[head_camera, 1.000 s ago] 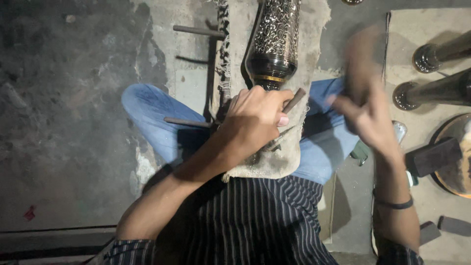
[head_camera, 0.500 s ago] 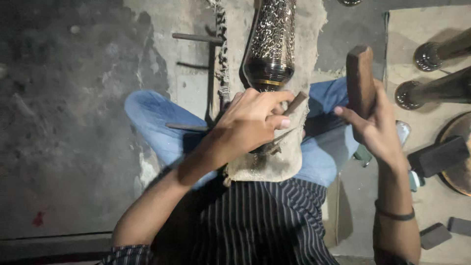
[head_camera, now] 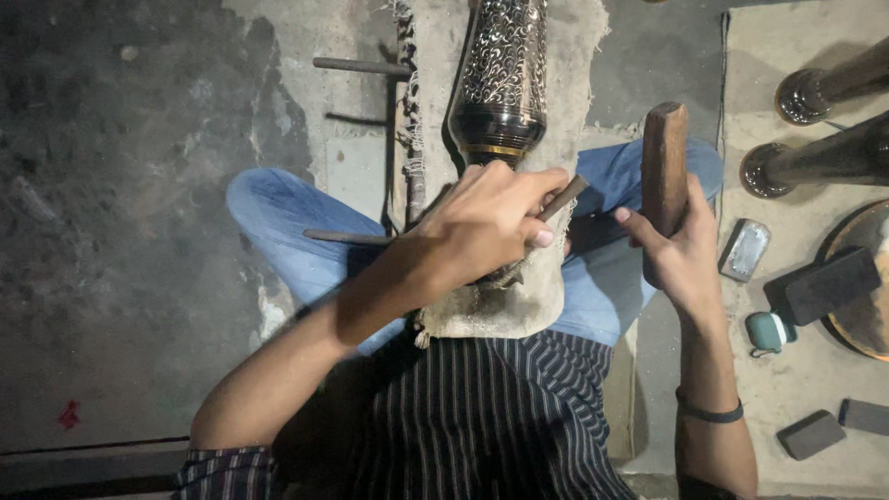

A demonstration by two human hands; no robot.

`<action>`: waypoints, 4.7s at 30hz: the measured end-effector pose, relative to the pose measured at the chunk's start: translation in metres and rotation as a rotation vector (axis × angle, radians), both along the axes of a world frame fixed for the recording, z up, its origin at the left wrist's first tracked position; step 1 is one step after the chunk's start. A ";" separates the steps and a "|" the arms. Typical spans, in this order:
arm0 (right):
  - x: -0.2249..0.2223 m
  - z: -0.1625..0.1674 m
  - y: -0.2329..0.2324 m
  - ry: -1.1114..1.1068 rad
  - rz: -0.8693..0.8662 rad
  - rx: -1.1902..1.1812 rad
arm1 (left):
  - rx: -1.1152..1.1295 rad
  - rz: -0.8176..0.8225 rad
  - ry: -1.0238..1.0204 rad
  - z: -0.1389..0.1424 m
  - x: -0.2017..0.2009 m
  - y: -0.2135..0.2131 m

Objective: The person sits on the floor holding an ornate brass vase between their legs and rubs its surface with a wooden block and a small stick, working over the vase's body and neck. They reposition the vase and continue rubbing the metal surface throughout the episode.

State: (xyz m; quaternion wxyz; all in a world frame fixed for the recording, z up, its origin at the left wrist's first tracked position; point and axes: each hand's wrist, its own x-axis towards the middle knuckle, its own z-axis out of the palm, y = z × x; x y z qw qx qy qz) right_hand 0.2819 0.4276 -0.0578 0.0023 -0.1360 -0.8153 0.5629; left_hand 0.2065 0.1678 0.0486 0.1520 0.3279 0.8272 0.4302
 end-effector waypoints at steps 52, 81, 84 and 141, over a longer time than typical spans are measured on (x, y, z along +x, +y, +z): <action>-0.034 0.042 0.009 0.131 0.465 0.347 | 0.003 0.243 0.390 -0.013 0.035 0.002; -0.025 0.019 -0.035 0.017 0.119 0.010 | 0.174 0.160 0.054 -0.024 0.019 -0.044; -0.029 0.023 -0.032 0.084 0.166 0.139 | 0.117 0.186 0.057 -0.023 0.020 -0.045; -0.067 0.123 -0.053 0.382 0.686 0.857 | 0.313 0.365 0.060 -0.031 0.029 -0.065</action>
